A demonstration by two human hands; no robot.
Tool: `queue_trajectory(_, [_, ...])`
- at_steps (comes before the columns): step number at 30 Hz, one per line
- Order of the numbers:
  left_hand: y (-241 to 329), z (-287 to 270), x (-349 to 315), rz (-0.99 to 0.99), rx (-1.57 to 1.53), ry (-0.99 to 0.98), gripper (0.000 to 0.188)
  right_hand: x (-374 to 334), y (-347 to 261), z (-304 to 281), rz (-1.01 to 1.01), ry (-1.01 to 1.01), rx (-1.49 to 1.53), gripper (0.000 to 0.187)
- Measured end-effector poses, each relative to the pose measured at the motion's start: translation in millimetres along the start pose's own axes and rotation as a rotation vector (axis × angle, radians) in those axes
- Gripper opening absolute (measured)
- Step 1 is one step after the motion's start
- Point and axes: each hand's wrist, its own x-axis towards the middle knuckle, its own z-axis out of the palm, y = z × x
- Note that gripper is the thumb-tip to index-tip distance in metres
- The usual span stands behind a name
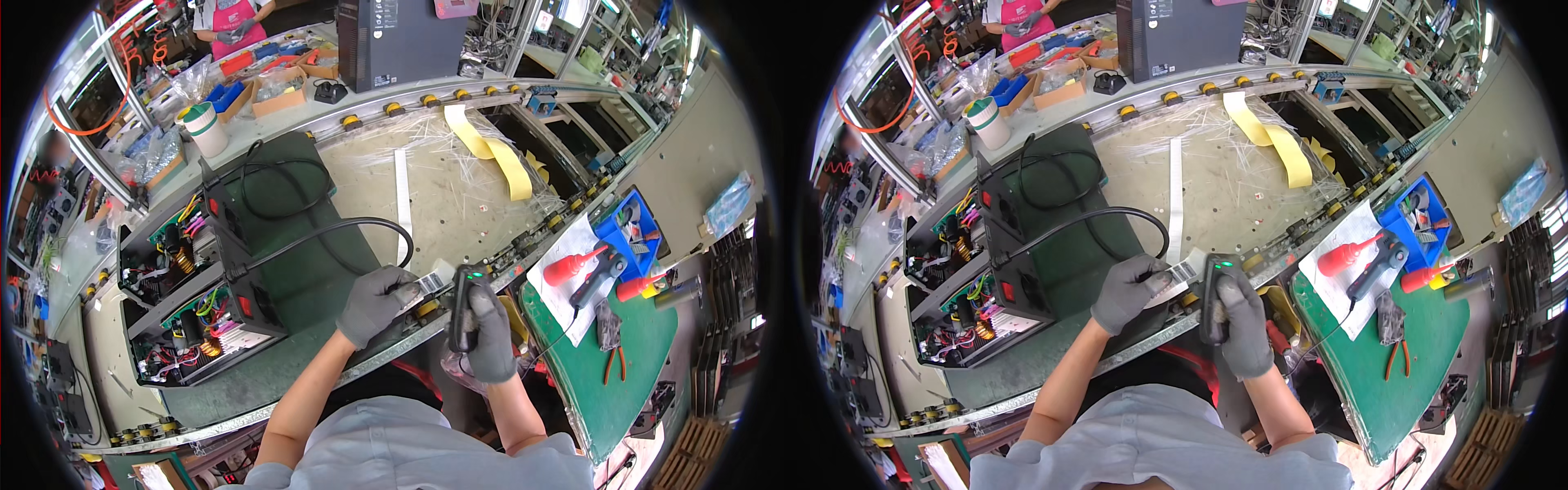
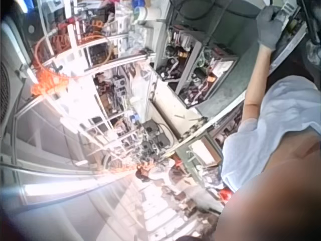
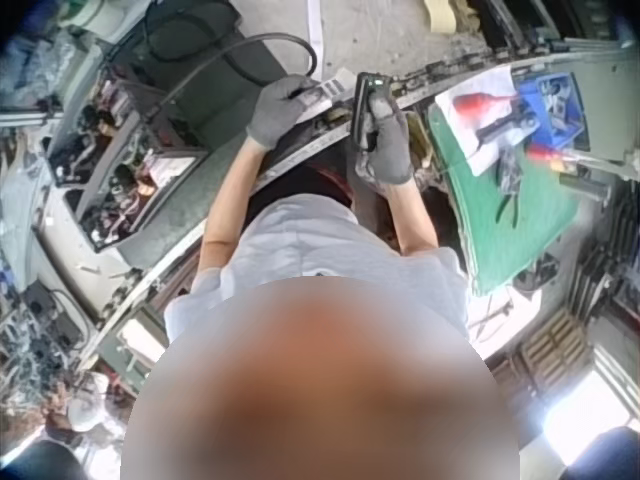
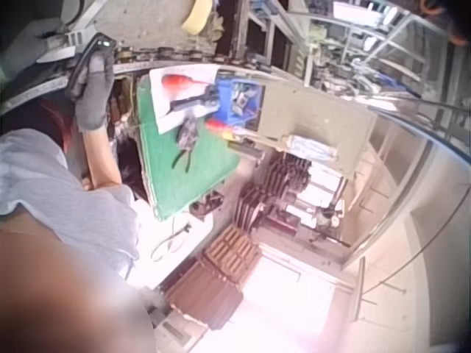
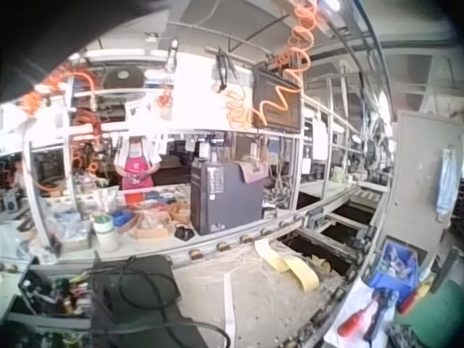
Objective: Assembling and securing components inside electronic inverter units on a production line.
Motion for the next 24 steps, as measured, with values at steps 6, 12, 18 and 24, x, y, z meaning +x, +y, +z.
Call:
queue_trajectory(6, [0.3,0.0,0.2,0.054,0.053,0.084,0.016,-33.7,4.3,-10.8,0.4,-0.062,0.182,0.038])
queue_trajectory(12, [5.8,5.9,-0.6,0.105,0.066,0.092,0.015,-28.5,14.0,-7.0,0.482,-0.125,0.22,0.041])
queue_trajectory(18, [4.8,6.6,1.0,0.113,0.079,0.099,0.014,-24.9,10.6,-3.8,0.455,-0.126,0.202,0.043])
queue_trajectory(24, [2.5,8.6,0.7,0.134,0.076,0.112,0.013,-24.1,10.3,-3.8,0.47,-0.134,0.228,0.043])
